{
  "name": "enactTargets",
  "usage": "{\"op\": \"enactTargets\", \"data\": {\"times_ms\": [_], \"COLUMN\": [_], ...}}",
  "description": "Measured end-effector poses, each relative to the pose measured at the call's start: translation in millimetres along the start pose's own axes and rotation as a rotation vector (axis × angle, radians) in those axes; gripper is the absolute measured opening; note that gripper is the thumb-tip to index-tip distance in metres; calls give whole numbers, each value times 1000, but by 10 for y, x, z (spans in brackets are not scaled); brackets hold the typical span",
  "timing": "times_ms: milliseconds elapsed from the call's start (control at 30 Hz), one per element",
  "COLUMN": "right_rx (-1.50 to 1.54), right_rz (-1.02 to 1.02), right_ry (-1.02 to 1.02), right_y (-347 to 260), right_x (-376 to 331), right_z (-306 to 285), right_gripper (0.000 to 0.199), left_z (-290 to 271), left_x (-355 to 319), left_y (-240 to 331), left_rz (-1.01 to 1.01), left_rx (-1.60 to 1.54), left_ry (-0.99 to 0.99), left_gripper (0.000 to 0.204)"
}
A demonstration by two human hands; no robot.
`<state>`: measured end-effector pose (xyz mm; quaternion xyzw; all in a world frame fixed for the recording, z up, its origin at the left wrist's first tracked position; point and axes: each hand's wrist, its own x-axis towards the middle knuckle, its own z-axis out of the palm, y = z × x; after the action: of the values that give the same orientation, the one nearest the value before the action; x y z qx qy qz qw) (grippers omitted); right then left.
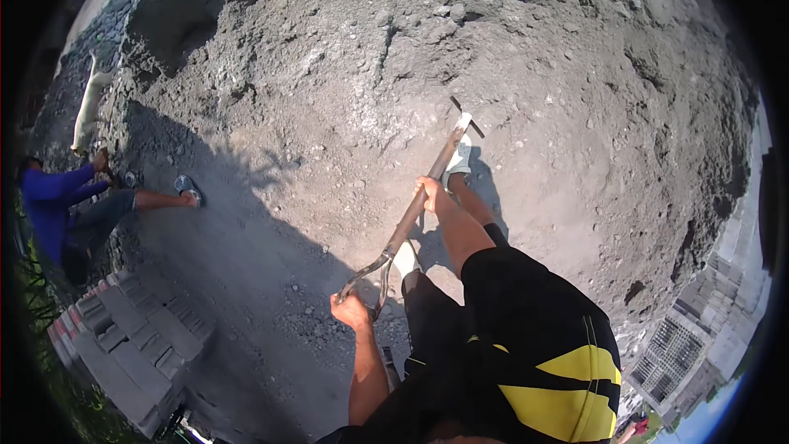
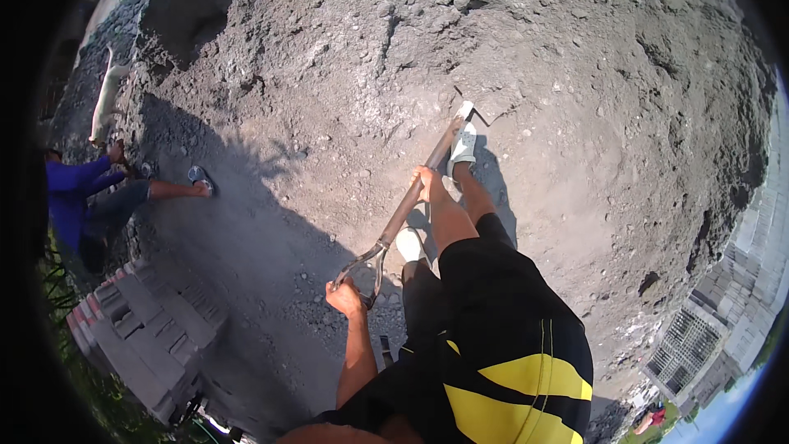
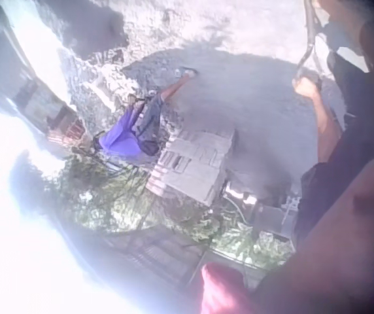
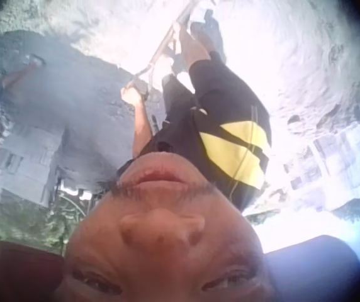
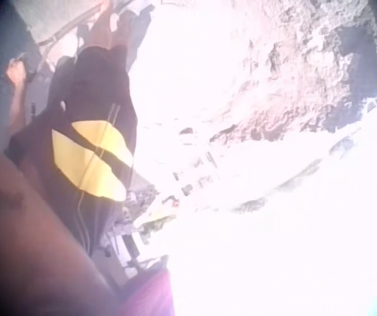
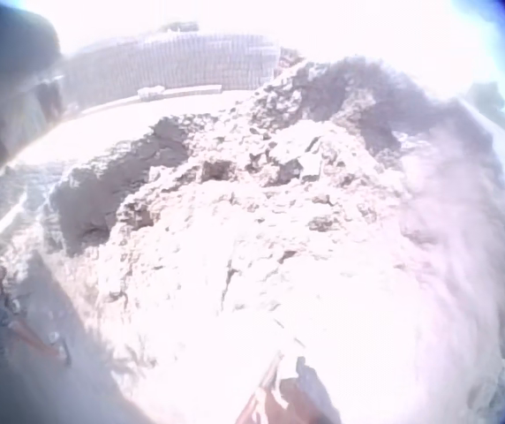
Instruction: The person uses a pickaxe to repeatedly strike and break up a large pile of concrete or rubble. Another person is visible nearby, also working on the pile with a tool.
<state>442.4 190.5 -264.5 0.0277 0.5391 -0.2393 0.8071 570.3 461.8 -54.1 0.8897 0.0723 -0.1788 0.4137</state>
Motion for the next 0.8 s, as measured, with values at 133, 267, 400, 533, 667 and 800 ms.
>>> {"op": "enactTargets", "data": {"times_ms": [133,267,400,533,667,800], "right_rx": [154,213,451,640,883,1174], "right_rz": [-176,-146,-282,-370,-478,-684], "right_ry": [-109,27,-61,280,301,343], "right_y": [210,475,778,1400,2131,2990], "right_x": [-637,-1647,-2343,-3254,-3880,-4660], "right_z": [-223,-202,-980,-1256,-2105,-2938], "right_gripper": [12,10,13,13,11,11], "left_z": [-406,-1081,-1306,-1519,-1454,-1324], "left_x": [202,158,14,-201,-643,-1370], "left_y": [83,305,440,477,512,234], "left_rz": [140,140,368,563,874,1015], "left_rx": [-13,-11,94,286,476,443], "left_ry": [-216,-318,-504,-646,-910,-1333], "left_gripper": [9,10,12,15,15,18]}}
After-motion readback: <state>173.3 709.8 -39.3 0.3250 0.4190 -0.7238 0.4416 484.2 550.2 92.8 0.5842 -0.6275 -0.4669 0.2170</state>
